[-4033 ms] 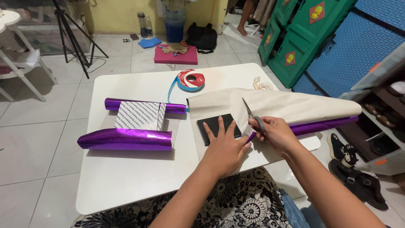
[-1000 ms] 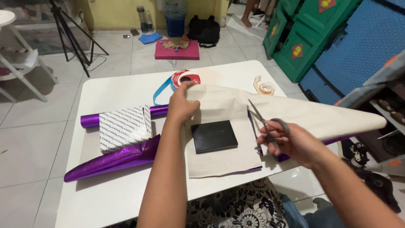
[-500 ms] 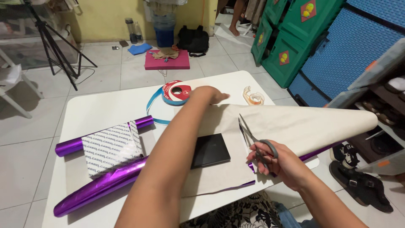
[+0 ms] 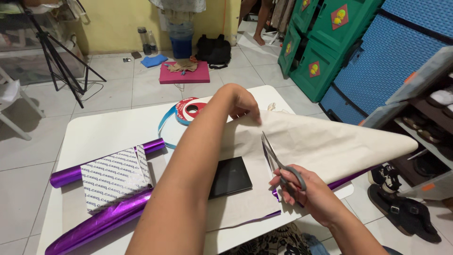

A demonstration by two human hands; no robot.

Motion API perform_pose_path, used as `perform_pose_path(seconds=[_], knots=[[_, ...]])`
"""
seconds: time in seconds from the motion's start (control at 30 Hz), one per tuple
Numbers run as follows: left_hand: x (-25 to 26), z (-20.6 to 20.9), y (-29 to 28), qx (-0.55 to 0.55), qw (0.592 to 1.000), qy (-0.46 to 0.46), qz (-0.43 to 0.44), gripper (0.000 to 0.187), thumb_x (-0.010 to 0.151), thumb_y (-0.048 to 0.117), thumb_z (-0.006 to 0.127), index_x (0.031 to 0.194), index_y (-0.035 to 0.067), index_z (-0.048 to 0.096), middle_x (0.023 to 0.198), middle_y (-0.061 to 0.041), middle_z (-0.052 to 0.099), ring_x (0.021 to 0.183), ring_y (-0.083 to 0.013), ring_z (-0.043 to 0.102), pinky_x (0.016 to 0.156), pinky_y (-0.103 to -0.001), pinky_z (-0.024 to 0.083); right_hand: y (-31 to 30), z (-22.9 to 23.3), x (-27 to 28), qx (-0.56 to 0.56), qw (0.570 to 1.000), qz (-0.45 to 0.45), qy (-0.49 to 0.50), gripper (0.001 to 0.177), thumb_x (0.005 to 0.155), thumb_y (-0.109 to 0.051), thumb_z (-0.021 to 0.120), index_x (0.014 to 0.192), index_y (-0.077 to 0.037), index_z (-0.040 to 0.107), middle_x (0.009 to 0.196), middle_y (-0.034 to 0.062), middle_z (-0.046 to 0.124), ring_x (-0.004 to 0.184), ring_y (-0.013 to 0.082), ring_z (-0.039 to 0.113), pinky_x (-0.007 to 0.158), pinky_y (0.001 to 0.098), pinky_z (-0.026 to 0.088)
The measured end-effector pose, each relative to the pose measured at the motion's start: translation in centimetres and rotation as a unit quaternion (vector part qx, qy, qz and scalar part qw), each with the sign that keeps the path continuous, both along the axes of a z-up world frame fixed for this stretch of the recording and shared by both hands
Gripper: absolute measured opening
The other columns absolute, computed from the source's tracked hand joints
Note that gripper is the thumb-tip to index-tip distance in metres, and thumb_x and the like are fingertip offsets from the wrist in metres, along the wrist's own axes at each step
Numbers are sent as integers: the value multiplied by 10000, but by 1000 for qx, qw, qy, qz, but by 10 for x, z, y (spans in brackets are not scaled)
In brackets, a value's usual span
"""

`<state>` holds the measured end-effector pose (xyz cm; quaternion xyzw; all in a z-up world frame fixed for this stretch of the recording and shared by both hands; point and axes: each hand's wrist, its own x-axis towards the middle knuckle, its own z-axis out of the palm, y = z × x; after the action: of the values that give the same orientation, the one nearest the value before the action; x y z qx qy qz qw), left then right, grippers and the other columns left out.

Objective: The person cuts a sheet of white wrapping paper from a roll using scissors, then wraps a small black box with purple metallic paper. They fold the paper around the box and secure it with clear tape, completing the wrapping process.

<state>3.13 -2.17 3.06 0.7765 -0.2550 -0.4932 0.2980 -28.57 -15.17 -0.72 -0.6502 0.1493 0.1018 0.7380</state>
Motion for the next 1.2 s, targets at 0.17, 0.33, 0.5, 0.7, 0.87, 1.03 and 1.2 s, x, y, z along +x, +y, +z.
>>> perform_pose_path(seconds=[0.17,0.33,0.5,0.7,0.87,1.03,1.2], knots=[[14,1,13,-89,993,3,83,529,804,-58,750,1159,247,503,1186,-76,639,957,-248,686,864,-442,589,6,3,5,-7,1000,-5,26,427,927,-273,634,1232,27,637,980,118,741,592,129,547,635,256,528],[15,6,34,-151,985,61,-58,477,831,-78,662,1236,165,726,1213,28,682,858,-104,629,771,-320,567,8,5,6,-18,1000,5,20,455,919,-281,641,1249,33,645,959,91,739,597,111,531,588,249,471],[7,9,49,-160,983,55,-73,615,795,-113,686,1313,217,725,1273,99,669,882,-38,611,785,-276,521,10,7,13,-19,1000,13,15,456,923,-276,651,1251,41,662,913,84,711,601,103,521,585,241,456],[3,18,48,-146,984,23,-102,662,757,-109,676,1307,260,694,1429,165,590,932,-23,628,857,-266,550,18,4,18,-36,999,-20,29,437,940,-235,645,1275,46,659,919,86,701,610,117,517,609,247,477],[3,23,47,-149,981,19,-125,677,758,-115,675,1322,259,699,1469,129,593,943,-49,634,847,-251,555,22,7,16,-66,995,-48,50,430,956,-240,652,1292,29,650,956,72,720,613,118,499,574,255,457],[10,28,55,-153,979,21,-137,627,778,-115,671,1303,227,693,1474,124,584,946,-52,645,831,-270,568,27,5,13,-68,995,-60,43,421,932,-211,650,1284,18,616,933,70,702,611,113,485,549,241,425],[14,25,63,-147,982,14,-121,607,796,-125,672,1305,204,698,1483,103,597,1002,-54,649,863,-261,582,28,4,15,-73,993,-66,57,405,940,-230,675,1260,9,606,919,78,711,608,116,489,548,238,426]])
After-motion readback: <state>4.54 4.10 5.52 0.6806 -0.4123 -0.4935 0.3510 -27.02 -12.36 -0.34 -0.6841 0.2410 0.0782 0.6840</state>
